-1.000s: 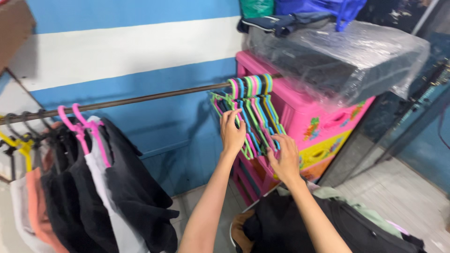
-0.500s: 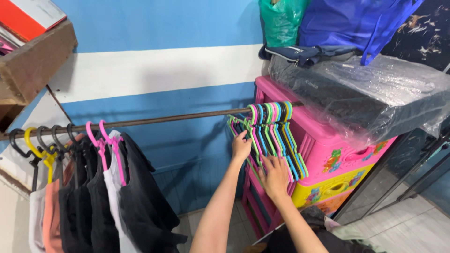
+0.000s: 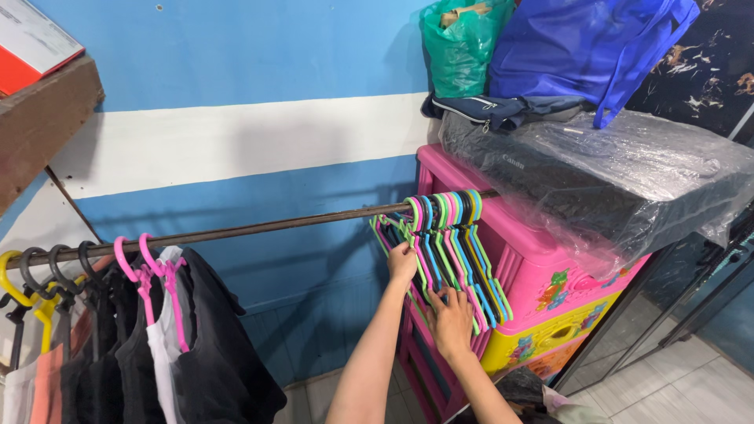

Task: The person picks up t-shirts from a pile, places them on plastic hangers, and hangs them on a metal rod. The person handles several shirts, including black and green ones, and uses different colored hangers.

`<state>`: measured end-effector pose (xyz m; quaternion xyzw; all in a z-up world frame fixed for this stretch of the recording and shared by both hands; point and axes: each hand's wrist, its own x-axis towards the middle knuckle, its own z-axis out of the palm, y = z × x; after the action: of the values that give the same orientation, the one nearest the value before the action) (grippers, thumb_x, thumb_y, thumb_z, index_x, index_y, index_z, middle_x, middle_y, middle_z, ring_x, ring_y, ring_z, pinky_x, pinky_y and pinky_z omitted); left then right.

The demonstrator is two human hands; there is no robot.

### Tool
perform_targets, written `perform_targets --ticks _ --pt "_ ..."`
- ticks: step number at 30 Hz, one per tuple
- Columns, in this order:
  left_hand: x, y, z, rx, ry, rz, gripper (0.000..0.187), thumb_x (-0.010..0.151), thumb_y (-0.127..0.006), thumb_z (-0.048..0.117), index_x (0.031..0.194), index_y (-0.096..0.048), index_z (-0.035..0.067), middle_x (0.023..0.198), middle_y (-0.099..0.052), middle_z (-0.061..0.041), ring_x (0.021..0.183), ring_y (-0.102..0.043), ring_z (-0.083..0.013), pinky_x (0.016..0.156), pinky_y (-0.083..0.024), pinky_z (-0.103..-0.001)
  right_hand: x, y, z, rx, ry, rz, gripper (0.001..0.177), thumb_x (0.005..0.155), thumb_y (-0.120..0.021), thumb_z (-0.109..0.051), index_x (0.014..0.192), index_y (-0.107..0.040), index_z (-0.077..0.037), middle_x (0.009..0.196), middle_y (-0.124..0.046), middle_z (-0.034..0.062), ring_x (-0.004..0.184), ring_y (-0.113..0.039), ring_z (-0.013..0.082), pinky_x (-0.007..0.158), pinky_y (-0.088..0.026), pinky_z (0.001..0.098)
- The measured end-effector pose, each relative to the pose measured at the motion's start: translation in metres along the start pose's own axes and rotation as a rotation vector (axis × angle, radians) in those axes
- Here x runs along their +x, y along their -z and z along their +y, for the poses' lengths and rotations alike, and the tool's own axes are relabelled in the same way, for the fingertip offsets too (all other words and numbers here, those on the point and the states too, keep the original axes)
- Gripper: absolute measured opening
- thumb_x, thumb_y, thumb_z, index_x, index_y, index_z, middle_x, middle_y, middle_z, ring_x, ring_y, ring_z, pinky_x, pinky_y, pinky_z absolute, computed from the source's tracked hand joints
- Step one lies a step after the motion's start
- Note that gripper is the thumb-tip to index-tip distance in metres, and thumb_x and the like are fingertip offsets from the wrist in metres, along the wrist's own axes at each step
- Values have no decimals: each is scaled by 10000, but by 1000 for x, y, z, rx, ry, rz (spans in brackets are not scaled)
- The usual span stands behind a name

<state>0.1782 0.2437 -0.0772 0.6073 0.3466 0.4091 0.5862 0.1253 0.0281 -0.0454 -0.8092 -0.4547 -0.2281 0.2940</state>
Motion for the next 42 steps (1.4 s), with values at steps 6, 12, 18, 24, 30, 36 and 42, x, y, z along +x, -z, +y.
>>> perform_targets --ticks 6,12,18,24,30,36,42 --pt "3 5 -3 25 -23 37 194 921 -660 124 1063 -753 30 857 -765 -86 767 -646 -111 738 -513 -305 3 4 -6 9 5 -2 435 742 -779 -165 1176 -749 -175 1164 -586 46 1097 -517 283 870 -442 444" --pt "-12 23 18 -114 -54 33 224 918 -657 101 1121 -742 59 876 -748 -15 769 -628 -77 713 -507 -286 1 10 -12 69 28 15 430 755 -785 -142 1183 -748 -168 1166 -576 79 1076 -517 304 883 -447 445" --pt "-36 33 30 -233 -64 -34 228 954 -656 90 1152 -752 31 830 -659 5 711 -563 -89 621 -471 -278 -13 22 -14 235 56 87 402 778 -775 -83 1177 -739 -113 1178 -552 152 1087 -504 351 955 -446 457" --pt "-79 34 47 -331 -98 -84 287 940 -652 85 1219 -713 53 920 -682 29 787 -624 -63 676 -552 -261 -35 59 -11 364 32 59 379 795 -751 -62 1173 -739 -90 1151 -568 157 1115 -508 345 975 -438 442" --pt "-136 34 67 -353 -136 -148 297 932 -679 92 1211 -684 -12 974 -697 -17 821 -655 -82 702 -575 -273 -60 120 -9 518 -154 -81 317 863 -724 -87 1179 -730 -108 992 -699 123 862 -658 250 791 -531 372" --pt "-200 32 95 -77 -376 -179 398 884 -727 102 1252 -669 -39 1059 -750 -97 858 -712 -140 766 -573 -301 -88 167 22 679 -341 -140 335 924 -618 -57 1240 -701 -129 868 -801 85 731 -725 123 662 -560 302" --pt "-262 48 133 316 -476 -323 395 878 -731 156 1252 -685 37 1029 -726 -108 801 -703 -253 779 -558 -378 -127 197 87 754 -419 -223 302 943 -624 -36 1223 -727 -84 796 -754 80 696 -682 108 649 -538 281"
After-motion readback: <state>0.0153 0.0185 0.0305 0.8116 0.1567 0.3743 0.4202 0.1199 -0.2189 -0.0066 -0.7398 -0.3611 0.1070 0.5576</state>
